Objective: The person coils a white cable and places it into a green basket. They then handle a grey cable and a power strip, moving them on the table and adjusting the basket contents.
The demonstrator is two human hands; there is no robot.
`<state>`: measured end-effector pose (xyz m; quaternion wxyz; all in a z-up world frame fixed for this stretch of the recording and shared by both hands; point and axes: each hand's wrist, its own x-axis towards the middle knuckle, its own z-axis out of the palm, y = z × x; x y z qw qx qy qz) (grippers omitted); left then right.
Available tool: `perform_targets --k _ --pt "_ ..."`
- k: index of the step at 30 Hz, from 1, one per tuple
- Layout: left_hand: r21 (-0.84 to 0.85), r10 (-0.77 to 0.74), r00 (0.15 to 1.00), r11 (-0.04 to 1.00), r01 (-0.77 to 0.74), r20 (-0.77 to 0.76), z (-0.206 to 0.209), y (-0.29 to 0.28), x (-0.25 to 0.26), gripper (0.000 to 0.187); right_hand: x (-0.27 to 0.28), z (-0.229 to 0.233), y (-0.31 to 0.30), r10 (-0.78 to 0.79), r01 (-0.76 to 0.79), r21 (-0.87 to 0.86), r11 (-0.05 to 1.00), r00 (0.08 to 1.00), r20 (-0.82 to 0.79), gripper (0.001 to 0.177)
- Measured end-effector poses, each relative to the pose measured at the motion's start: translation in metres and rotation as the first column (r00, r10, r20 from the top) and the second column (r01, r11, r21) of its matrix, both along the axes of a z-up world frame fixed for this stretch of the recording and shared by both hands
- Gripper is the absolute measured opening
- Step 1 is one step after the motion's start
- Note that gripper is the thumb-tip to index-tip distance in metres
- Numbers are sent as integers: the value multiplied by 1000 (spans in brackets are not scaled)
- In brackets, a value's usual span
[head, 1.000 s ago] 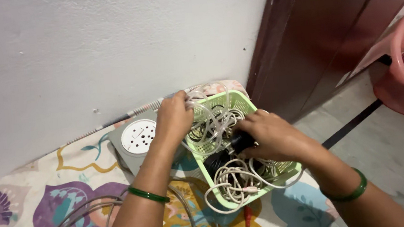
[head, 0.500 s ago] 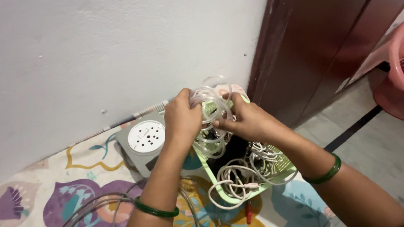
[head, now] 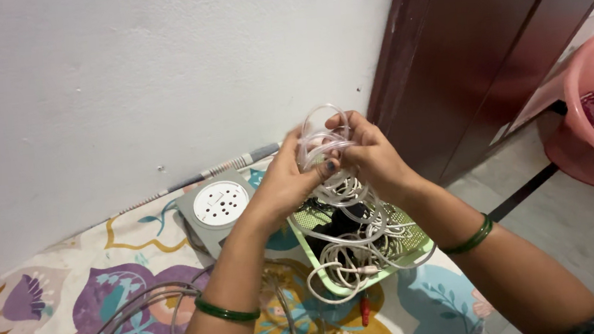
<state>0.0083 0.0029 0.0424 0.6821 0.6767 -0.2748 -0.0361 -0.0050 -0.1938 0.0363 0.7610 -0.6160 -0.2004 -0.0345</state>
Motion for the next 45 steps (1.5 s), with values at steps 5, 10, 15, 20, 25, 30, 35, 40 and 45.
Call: perform_targets --k 5,10,15,20,25,30,35,40,45 --pt "168 281 944 953 -252 -173 8 -1 -4 29 -13 19 11 -246 248 -485 839 967 68 49" --pt "-101 489 846 850 -517 -214 -5 5 8 20 -60 35 9 -434 539 -517 665 842 320 66" --pt "-329 438 861 799 -504 -258 -12 -3 10 27 -72 22 22 -286 170 -356 919 909 -305 101" --pt "-328 319 893 847 -419 -317 -10 -18 -13 30 -38 8 23 -240 227 -81 971 943 -230 108" --pt "-425 19 937 888 -176 -348 -23 -21 -11 27 -23 -1 21 -140 146 37 989 982 -125 82" --pt "-219 120 930 954 -205 -348 -44 -19 2 31 -18 -2 12 -180 176 -37 984 972 -152 27" --pt "-208 267 963 940 -270 -46 -38 -13 -3 70 -17 -12 3 54 -33 90 995 969 -242 16" --pt "-65 -126 989 989 131 73 -14 2 -9 108 -9 -10 -9 231 -191 146 971 910 -345 29" --pt "17 -128 992 992 127 20 2 7 0 80 6 -7 -24 463 -459 79 885 851 -247 22"
